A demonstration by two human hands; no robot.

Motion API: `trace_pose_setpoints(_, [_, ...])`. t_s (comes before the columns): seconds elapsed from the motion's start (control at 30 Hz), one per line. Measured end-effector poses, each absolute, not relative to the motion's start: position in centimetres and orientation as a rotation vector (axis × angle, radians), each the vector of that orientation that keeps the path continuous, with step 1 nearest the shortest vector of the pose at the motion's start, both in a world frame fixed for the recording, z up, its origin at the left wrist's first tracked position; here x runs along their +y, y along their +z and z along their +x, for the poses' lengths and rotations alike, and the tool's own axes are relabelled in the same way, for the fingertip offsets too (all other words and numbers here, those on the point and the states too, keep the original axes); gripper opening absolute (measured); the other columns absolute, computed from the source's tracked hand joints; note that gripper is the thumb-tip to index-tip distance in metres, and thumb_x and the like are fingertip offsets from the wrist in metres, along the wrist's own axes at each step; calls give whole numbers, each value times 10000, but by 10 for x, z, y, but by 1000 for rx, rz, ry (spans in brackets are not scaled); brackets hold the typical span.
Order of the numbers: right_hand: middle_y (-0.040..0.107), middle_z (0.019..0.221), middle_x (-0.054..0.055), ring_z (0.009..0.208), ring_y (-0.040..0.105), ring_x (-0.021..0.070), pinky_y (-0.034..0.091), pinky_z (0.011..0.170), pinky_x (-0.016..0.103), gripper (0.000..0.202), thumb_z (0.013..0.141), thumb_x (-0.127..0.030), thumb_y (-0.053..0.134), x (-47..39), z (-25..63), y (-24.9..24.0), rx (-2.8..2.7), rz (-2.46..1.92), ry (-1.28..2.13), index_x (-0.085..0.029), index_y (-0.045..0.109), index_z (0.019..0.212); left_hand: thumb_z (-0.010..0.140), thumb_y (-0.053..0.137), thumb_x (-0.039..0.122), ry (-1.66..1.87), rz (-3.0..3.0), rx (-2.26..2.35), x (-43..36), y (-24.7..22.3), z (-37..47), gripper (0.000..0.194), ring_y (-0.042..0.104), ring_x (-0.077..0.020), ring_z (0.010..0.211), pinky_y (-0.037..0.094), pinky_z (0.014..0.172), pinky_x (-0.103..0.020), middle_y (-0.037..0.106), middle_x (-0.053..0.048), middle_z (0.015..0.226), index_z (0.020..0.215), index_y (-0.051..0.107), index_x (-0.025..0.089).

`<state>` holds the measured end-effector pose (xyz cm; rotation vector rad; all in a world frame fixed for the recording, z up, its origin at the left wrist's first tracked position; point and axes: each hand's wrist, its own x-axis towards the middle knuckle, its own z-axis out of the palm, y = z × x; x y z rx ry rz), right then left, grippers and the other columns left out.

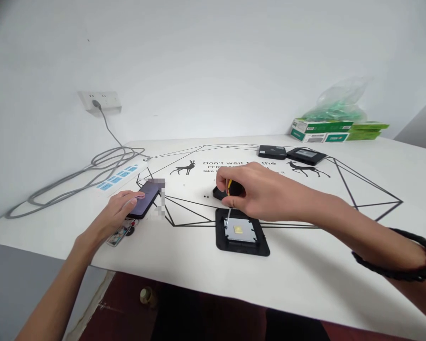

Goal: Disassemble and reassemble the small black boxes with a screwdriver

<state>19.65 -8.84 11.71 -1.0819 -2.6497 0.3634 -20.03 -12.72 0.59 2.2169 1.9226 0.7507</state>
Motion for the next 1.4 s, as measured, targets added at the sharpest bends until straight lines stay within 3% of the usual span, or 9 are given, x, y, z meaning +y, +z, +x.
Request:
trace_pose_setpoints(0.2, [582,636,-19,511,453,142,316,541,311,282,914,-512,601,-87,210,109,-2564,-1119,370,-250,526,841,1030,371,496,1120,2254,1888,-142,27,-179,484,594,-291,1288,445,1120,-448,697,-92,1328,1272,672,203])
trace_pose_setpoints(0.27, [599,668,-5,544,476,148,329,554,312,292,934,-512,566,-89,214,108,-2560,-1090,328,-245,520,826,1020,415,450,1073,2256,1839,-145,36,-161,415,647,-283,1211,501,1058,-421,729,-73,1266,1216,696,215])
trace_pose_setpoints(0.4, [668,838,23,688,564,171,362,593,297,130,908,-357,585,-95,214,113,-2616,-986,378,-242,530,938,1007,402,316,823,2377,1653,-134,45,-116,353,687,-263,1136,534,1008,-389,759,-54,1202,1133,721,232])
trace_pose_setpoints(0.53, [569,653,-21,592,490,153,304,575,296,132,915,-348,567,-95,205,118,-2644,-1038,345,-234,511,878,981,382,239,554,2383,1655,-104,41,-79,394,672,-289,1177,520,1021,-424,751,-78,1246,1177,722,200])
trace_pose_setpoints(0.7, [556,659,-37,584,470,146,291,583,295,109,881,-262,579,-91,199,117,-2652,-956,415,-242,488,937,974,420,240,355,2365,1702,-70,31,-52,369,663,-327,1157,518,934,-431,749,-118,1200,1177,724,193])
trace_pose_setpoints(0.8, [507,611,-49,562,433,140,288,591,299,92,893,-271,569,-91,199,116,-2637,-948,402,-242,482,880,933,523,261,366,2314,1703,-54,27,-42,296,686,-311,1041,514,857,-390,756,-110,1098,1133,729,190])
trace_pose_setpoints(0.97, [579,699,-23,606,470,145,284,588,297,118,849,-216,594,-90,205,116,-2652,-902,430,-242,497,910,874,626,288,405,2257,1680,-37,24,-28,218,682,-272,926,487,770,-338,745,-91,1017,1037,742,201])
trace_pose_setpoints(1.13, [553,641,-31,560,448,129,278,560,294,125,886,-292,594,-87,208,117,-2656,-967,445,-235,510,814,848,625,246,456,2242,1671,-34,20,-21,132,666,-262,872,482,749,-340,735,-91,956,875,744,199])
trace_pose_setpoints(1.4, [621,746,-14,594,496,146,310,581,295,118,835,-233,611,-86,205,115,-2641,-886,518,-245,526,916,816,599,176,658,2217,1623,-37,10,-21,132,662,-272,874,492,789,-365,734,-84,865,770,720,200])
